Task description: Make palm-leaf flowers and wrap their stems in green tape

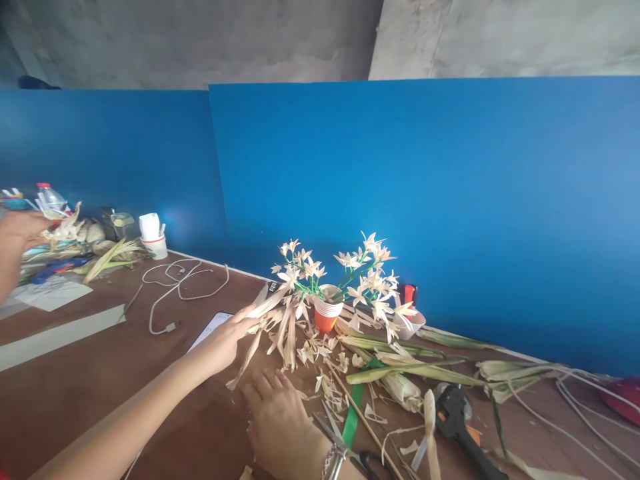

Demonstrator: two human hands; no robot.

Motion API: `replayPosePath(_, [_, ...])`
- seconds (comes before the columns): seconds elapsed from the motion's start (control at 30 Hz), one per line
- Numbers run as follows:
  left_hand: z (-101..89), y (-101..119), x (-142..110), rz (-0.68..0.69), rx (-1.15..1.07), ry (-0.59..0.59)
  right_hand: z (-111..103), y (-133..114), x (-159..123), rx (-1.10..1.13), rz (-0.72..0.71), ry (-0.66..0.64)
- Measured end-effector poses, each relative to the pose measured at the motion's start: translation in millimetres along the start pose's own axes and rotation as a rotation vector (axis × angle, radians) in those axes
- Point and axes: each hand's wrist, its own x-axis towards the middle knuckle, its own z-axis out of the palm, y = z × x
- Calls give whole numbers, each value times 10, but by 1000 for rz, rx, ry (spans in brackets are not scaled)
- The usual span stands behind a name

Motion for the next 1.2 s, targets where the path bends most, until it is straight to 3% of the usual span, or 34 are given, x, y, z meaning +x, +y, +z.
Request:
replayPosePath(0.17, [38,25,-19,39,-23,32,103,-68,28,111,-92,20])
replayPosePath(0.4, [99,18,-77,65,-36,26,384,195,-296,-42,154,44])
replayPosePath(0.53, [104,112,-121,25,-24,-49,443,364,-505,-142,277,58])
replayPosePath(0.67, [123,232,-164,-19,54,-105,328,467,-619,-153,271,96])
replayPosePath(0.77, [139,367,-155,25,145,-10,137,526,-679,-136,305,168])
replayPosePath(0.87, [122,578,-117,147,200,74,-71,588,-728,-166,475,225])
replayPosePath(0.93, [109,733,-114,190,183,4,-184,633,-747,-183,576,247])
replayPosePath(1.07, [155,957,-206,157,222,-300,-303,713,-729,-145,676,203])
replayPosePath(1.2, [270,1085,-260,120,257,-361,-309,741,-650,-97,708,152])
